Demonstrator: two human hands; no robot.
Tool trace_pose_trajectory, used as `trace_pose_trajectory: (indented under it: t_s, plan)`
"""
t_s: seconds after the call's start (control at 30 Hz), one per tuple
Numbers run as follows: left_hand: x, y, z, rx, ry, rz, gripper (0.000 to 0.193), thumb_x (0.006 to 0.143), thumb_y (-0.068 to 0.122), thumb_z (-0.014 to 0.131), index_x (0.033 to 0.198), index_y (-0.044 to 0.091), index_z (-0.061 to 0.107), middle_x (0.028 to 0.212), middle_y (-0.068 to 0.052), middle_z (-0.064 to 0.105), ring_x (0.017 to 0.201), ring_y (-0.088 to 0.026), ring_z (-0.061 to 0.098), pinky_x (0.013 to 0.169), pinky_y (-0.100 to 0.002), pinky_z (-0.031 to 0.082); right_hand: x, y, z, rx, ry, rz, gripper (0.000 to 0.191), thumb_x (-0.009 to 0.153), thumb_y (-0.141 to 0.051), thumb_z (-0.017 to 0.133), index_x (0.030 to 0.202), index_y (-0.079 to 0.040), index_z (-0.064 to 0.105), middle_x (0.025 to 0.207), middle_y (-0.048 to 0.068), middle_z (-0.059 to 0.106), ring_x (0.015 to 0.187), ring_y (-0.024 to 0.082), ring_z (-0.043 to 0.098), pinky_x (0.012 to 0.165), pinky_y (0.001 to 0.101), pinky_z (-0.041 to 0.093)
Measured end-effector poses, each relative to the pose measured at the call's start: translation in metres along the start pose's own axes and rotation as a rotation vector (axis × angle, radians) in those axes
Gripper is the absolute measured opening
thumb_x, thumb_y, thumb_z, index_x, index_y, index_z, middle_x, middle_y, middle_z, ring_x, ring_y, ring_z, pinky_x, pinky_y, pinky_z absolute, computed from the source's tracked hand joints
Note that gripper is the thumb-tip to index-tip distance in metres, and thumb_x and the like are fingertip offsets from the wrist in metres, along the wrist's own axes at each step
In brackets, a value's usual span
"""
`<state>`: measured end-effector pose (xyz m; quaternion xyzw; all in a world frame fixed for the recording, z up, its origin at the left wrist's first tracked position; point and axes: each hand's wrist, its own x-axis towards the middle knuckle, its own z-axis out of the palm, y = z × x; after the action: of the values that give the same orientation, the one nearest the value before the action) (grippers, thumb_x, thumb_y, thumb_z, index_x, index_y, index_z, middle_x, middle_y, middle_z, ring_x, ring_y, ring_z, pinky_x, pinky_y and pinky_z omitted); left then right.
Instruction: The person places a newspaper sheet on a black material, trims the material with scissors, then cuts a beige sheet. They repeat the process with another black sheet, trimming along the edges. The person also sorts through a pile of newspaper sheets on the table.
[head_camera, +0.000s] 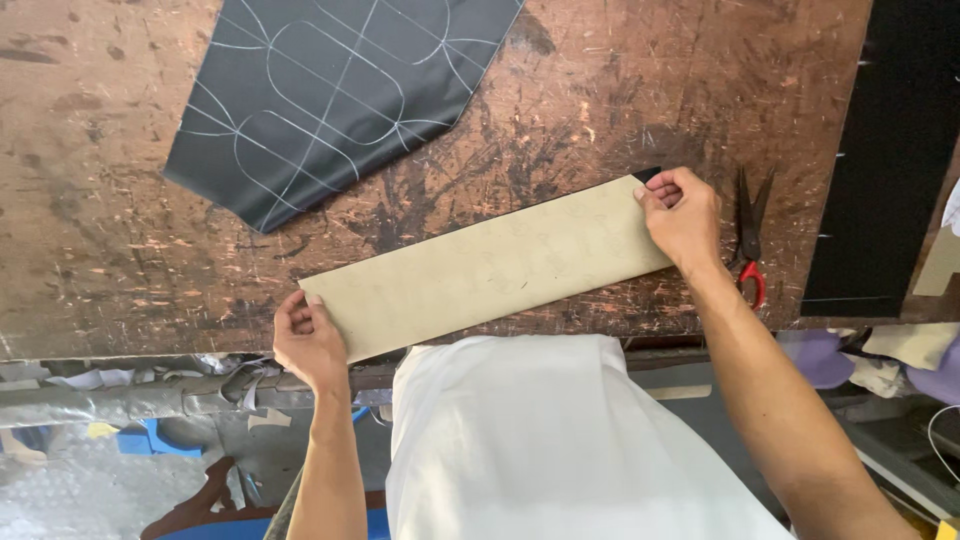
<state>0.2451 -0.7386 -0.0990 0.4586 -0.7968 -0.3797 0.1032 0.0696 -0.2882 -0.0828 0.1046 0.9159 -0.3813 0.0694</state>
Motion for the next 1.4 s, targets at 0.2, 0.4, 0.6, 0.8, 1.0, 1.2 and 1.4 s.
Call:
trace_pose_trajectory:
  t_s: [0.2, 0.4, 0.6, 0.8, 1.0, 1.2, 1.4]
  plan:
    - [-0.008, 0.016, 0.001, 0.136, 0.092, 0.126, 0.026, 0.094, 0.010, 0.071, 0.118, 0.003, 0.070, 0.094, -0.012, 0.068, 0.083, -0.023, 0.062, 0.078, -0.039, 0.051, -0.002, -0.003, -0.005, -0.276, 0.072, -0.159, 0.030, 0.083, -0.013, 0.088, 0.100, -0.003, 0.065, 0.098, 0.011, 0.062, 0.090, 0.027, 0.059, 0.077, 0.0407, 0.050]
    - [-0.061, 0.066, 0.081, 0.139, -0.004, 0.790, 0.023, 0.089, -0.001, 0.064, 0.110, 0.007, 0.060, 0.129, -0.017, 0.066, 0.120, -0.034, 0.058, 0.103, -0.051, 0.043, 0.006, 0.004, -0.009, -0.238, 0.043, -0.101, 0.033, 0.082, -0.018, 0.088, 0.097, -0.006, 0.062, 0.100, 0.011, 0.060, 0.096, 0.029, 0.060, 0.084, 0.0431, 0.049]
    - [-0.193, 0.157, 0.226, 0.046, -0.535, 0.983, 0.044, 0.089, 0.014, 0.071, 0.130, 0.002, 0.060, 0.147, -0.021, 0.050, 0.139, -0.040, 0.046, 0.121, -0.055, 0.031, 0.011, 0.004, -0.013, -0.244, 0.004, -0.056, 0.034, 0.080, -0.022, 0.090, 0.092, -0.007, 0.062, 0.099, 0.011, 0.059, 0.097, 0.032, 0.060, 0.083, 0.0456, 0.049]
    - [-0.225, 0.181, 0.253, 0.260, -0.497, 0.909, 0.065, 0.083, 0.029, 0.069, 0.136, -0.005, 0.052, 0.149, -0.023, 0.043, 0.144, -0.040, 0.034, 0.123, -0.061, 0.017, 0.015, -0.004, -0.019, -0.252, 0.008, -0.121, 0.028, 0.077, -0.015, 0.086, 0.087, -0.006, 0.062, 0.099, 0.013, 0.056, 0.100, 0.036, 0.056, 0.081, 0.0477, 0.046]
    - [-0.230, 0.165, 0.261, 0.344, -0.382, 1.059, 0.062, 0.098, 0.037, 0.065, 0.144, -0.002, 0.051, 0.154, -0.024, 0.038, 0.147, -0.042, 0.029, 0.126, -0.064, 0.014, 0.004, 0.026, -0.048, 0.088, -0.052, -0.228, 0.021, 0.088, -0.013, 0.081, 0.100, -0.007, 0.064, 0.097, 0.010, 0.062, 0.081, 0.022, 0.065, 0.073, 0.0348, 0.054]
    - [-0.233, 0.160, 0.262, 0.302, -0.362, 1.078, 0.054, 0.099, 0.038, 0.063, 0.143, 0.007, 0.055, 0.155, -0.023, 0.038, 0.147, -0.041, 0.030, 0.126, -0.064, 0.014, -0.088, 0.079, -0.105, -0.103, 0.070, -0.240, 0.027, 0.092, -0.010, 0.078, 0.114, -0.003, 0.065, 0.107, 0.014, 0.059, 0.094, 0.028, 0.060, 0.081, 0.0392, 0.050]
    - [-0.239, 0.168, 0.254, 0.319, -0.396, 1.083, 0.065, 0.096, 0.046, 0.065, 0.144, 0.003, 0.054, 0.155, -0.025, 0.036, 0.149, -0.043, 0.027, 0.126, -0.065, 0.012, -0.115, 0.099, -0.113, -0.170, 0.157, -0.374, 0.048, 0.088, -0.012, 0.082, 0.129, -0.002, 0.059, 0.116, 0.019, 0.052, 0.112, 0.038, 0.053, 0.096, 0.0464, 0.045]
